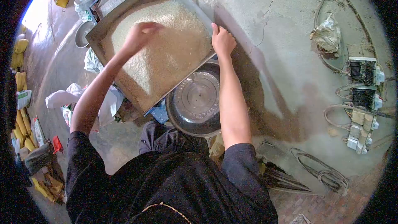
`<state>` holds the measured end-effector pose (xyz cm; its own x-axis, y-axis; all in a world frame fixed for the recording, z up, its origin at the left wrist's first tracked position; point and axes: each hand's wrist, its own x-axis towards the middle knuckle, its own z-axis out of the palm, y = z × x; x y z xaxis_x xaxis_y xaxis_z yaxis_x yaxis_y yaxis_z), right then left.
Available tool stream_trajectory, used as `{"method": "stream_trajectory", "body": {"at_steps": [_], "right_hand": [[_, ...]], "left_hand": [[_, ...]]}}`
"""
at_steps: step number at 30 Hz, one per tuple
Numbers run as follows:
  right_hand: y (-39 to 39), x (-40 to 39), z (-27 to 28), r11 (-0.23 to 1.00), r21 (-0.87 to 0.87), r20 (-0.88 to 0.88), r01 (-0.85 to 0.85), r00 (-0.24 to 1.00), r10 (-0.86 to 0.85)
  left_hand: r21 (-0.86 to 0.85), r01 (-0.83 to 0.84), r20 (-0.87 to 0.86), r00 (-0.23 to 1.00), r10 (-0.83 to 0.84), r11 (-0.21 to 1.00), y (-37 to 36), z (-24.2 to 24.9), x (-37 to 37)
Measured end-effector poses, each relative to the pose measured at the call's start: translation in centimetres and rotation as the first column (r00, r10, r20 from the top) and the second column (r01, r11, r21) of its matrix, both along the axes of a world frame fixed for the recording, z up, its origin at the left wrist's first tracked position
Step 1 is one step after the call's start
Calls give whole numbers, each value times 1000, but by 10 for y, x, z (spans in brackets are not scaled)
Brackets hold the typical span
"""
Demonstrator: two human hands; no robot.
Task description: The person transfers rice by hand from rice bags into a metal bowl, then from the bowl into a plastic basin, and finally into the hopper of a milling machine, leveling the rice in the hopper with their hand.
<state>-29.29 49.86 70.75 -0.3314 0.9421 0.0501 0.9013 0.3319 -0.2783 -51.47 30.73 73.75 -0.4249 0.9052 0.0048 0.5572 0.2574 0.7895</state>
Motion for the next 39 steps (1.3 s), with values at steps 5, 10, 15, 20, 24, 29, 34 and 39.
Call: {"method": "stream_trajectory", "body": {"at_steps": [5, 10, 15, 20, 24, 29, 34, 39], "right_hand": [[0, 0, -1, 999, 30, -1, -10, 1000, 10], [3, 2, -5, 998, 53, -39, -30, 999, 32], [3, 2, -6, 999, 46, -44, -22, 999, 24], [3, 1, -6, 997, 65, -30, -39, 999, 41], [2, 1, -4, 998, 57, -25, -12, 1000, 13], [1, 1, -6, 997, 65, -32, -29, 999, 31], [-1, -1, 2, 998, 49, -55, -27, 998, 30], [0, 0, 0, 999, 33, -67, -34, 997, 36]], "left_hand": [[-319, -736, -145, 660, 737, 597, -14, -103, -114], [-408, -664, -166, 729, 664, 627, 6, -66, -104], [-364, -660, -222, 747, 627, 657, 32, -51, -80], [-387, -340, -95, 939, 330, 857, 21, -15, -36], [-246, -211, 56, 971, 231, 946, 13, -33, -37], [-54, -119, -303, 948, 97, 991, 12, -77, -95], [-33, -15, -380, 925, 1, 999, 33, -89, -122], [-17, -102, 187, 977, 104, 995, 47, -87, -103]]}}
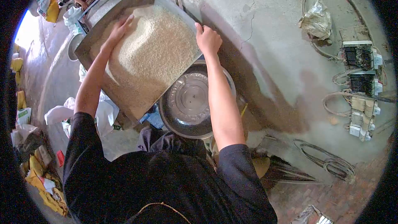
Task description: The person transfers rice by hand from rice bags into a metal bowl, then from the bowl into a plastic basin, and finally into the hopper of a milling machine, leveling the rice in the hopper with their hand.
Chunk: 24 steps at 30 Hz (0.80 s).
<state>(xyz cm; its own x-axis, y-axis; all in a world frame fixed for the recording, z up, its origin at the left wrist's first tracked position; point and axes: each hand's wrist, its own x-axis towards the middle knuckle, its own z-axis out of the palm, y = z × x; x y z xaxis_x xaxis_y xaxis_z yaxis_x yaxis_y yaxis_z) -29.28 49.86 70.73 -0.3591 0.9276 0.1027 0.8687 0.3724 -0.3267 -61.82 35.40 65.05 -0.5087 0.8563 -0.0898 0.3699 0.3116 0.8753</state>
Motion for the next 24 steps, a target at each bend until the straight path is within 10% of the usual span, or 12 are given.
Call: {"method": "stream_trajectory", "body": {"at_steps": [10, 13, 15, 18, 19, 24], "right_hand": [[2, 1, -2, 999, -22, -14, -26, 1000, 26], [0, 0, -2, 1000, -16, -12, -19, 1000, 18], [0, 3, -2, 1000, -13, -2, -15, 1000, 15], [0, 1, -2, 1000, -11, -16, -17, 1000, 17], [0, 1, -2, 1000, 7, -17, -17, 1000, 17], [-2, 0, 1, 1000, -2, 21, -6, 1000, 6]], "left_hand": [[-185, 169, 151, 978, -142, 968, -66, 68, 81], [-10, -152, -456, 880, 131, 988, -89, 37, 49], [-254, -495, -527, 791, 311, 831, -102, 6, 9], [-352, -558, -290, 829, 479, 752, -107, -35, -26], [-409, -493, 122, 804, 582, 768, -106, -32, -23], [-473, -527, -111, 831, 545, 706, -71, 20, 37]]}}
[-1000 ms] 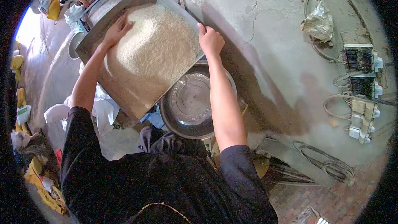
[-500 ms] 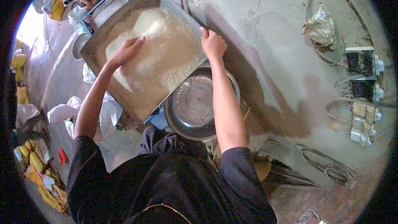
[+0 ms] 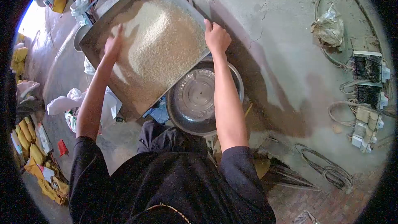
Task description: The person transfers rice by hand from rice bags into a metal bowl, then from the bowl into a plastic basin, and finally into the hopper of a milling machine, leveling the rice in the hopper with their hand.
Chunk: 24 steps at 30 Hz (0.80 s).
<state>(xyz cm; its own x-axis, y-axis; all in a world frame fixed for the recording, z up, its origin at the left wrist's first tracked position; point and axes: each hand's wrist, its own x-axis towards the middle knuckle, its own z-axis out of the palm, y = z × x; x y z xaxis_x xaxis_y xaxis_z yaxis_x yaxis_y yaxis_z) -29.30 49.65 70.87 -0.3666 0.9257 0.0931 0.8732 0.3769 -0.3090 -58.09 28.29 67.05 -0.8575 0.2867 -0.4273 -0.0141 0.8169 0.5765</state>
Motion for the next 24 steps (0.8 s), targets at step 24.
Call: {"method": "stream_trajectory", "body": {"at_steps": [24], "right_hand": [[45, 165, -145, 666, -676, -362, -315, 929, 72]], "left_hand": [[402, -117, 44, 993, 108, 908, -19, 9, 80]]}}
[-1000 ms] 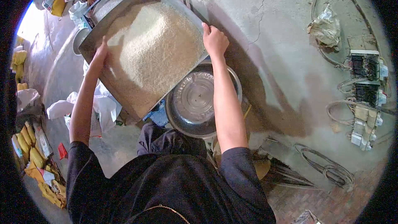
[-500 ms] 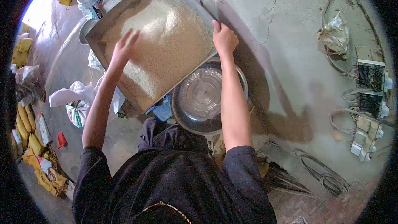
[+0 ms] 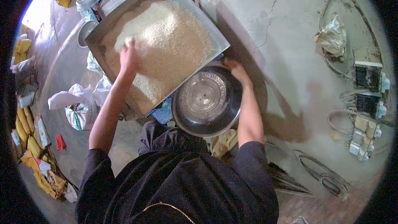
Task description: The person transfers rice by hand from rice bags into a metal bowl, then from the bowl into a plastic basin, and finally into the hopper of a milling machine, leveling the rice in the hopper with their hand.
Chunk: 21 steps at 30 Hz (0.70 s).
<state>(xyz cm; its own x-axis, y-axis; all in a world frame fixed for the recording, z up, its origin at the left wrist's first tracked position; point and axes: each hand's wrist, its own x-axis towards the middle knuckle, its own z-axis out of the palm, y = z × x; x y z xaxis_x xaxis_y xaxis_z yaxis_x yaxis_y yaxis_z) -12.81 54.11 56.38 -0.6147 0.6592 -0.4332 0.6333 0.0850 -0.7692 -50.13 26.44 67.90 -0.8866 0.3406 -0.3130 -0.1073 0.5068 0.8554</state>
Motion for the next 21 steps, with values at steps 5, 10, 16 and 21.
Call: {"method": "stream_trajectory", "body": {"at_steps": [5, 10, 16, 21], "right_hand": [[-29, -8, 76, 942, 178, 589, -284, 798, 129], [-36, 1, 119, 890, 258, 659, -375, 743, 122], [-73, 17, 179, 865, 365, 646, -345, 762, 31], [-127, 29, 223, 884, 410, 611, -223, 787, -85]], "left_hand": [[292, 168, -57, 986, -158, 942, 8, 39, 26], [-531, 727, -310, 312, -898, 435, -45, 115, 35], [-333, 883, 191, -279, -941, -329, -76, 34, 58], [-154, 880, 283, -396, -874, -449, -71, 23, 59]]}}
